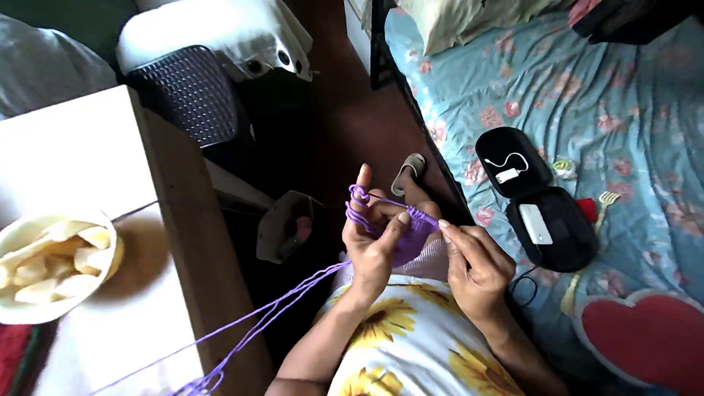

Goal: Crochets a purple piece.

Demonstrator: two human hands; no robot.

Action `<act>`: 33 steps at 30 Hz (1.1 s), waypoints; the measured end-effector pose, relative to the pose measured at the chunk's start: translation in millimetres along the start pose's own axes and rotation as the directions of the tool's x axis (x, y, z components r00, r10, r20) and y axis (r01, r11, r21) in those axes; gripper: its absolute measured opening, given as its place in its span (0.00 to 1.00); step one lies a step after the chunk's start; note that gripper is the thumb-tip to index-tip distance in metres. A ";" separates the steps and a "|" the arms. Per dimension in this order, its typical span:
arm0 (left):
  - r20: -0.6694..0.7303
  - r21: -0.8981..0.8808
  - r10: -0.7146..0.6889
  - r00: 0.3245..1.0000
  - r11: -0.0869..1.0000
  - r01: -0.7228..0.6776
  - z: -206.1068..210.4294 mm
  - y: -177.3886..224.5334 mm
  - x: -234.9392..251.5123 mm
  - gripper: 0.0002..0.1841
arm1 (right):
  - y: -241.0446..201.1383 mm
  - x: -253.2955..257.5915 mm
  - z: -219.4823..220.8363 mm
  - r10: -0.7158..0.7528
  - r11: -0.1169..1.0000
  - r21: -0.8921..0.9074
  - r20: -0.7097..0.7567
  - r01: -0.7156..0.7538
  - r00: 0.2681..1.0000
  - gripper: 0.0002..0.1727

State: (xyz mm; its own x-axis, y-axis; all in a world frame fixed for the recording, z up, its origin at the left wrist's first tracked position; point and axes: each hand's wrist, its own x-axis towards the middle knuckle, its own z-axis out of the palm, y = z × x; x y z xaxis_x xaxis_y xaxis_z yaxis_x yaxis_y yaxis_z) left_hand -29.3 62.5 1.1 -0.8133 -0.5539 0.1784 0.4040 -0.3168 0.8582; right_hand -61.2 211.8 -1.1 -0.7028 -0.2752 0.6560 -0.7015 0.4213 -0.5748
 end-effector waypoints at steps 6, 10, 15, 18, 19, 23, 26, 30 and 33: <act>0.027 -0.018 -0.110 0.994 0.994 0.110 -9.9 8.5 9.4 0.39 | 3.2 3.9 2.3 -0.095 0.989 -0.116 0.018 0.097 0.995 0.12; 0.057 -0.041 -0.209 0.976 0.977 0.212 -16.5 10.9 14.9 0.36 | 6.0 5.9 1.3 -0.065 0.997 -0.048 0.062 0.068 0.996 0.11; 0.126 0.031 -0.179 0.976 0.984 0.177 -21.4 8.7 17.0 0.36 | 8.8 8.3 -4.6 0.131 0.957 0.230 0.202 -0.177 0.971 0.10; 0.181 0.155 -0.003 0.984 0.988 -0.026 -18.4 6.0 12.6 0.39 | 7.2 10.1 -8.1 0.236 0.889 0.332 0.254 -0.314 0.938 0.10; 0.173 0.148 0.034 0.984 0.987 -0.060 -16.9 4.0 10.8 0.39 | 6.2 10.3 -8.4 0.246 0.886 0.332 0.254 -0.323 0.936 0.11; 0.112 0.081 0.069 0.991 0.994 -0.078 -15.0 -3.8 7.5 0.40 | 1.5 7.9 -4.4 0.166 0.964 0.177 0.180 -0.198 0.970 0.11; 0.091 0.054 0.016 0.996 0.998 -0.021 -16.4 -5.6 8.0 0.40 | -1.0 4.4 -1.7 0.050 0.999 -0.018 0.102 -0.049 0.993 0.12; 0.109 0.020 -0.050 0.993 0.999 0.048 -19.4 -2.3 10.7 0.39 | -0.1 1.8 -4.4 -0.041 0.988 -0.146 0.089 0.054 0.995 0.12; 0.118 -0.034 -0.174 0.978 0.983 0.179 -21.9 2.8 13.7 0.37 | 3.1 1.6 -7.7 -0.049 0.990 -0.126 0.111 0.063 0.993 0.12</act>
State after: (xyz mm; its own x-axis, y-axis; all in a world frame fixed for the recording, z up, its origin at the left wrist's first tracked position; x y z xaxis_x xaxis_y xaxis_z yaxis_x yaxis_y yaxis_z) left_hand -30.2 37.2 -4.6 -0.9147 -0.3958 0.0819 0.2659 -0.4366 0.8595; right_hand -63.5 219.3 1.9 -0.6761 -0.3898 0.6253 -0.7242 0.5082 -0.4661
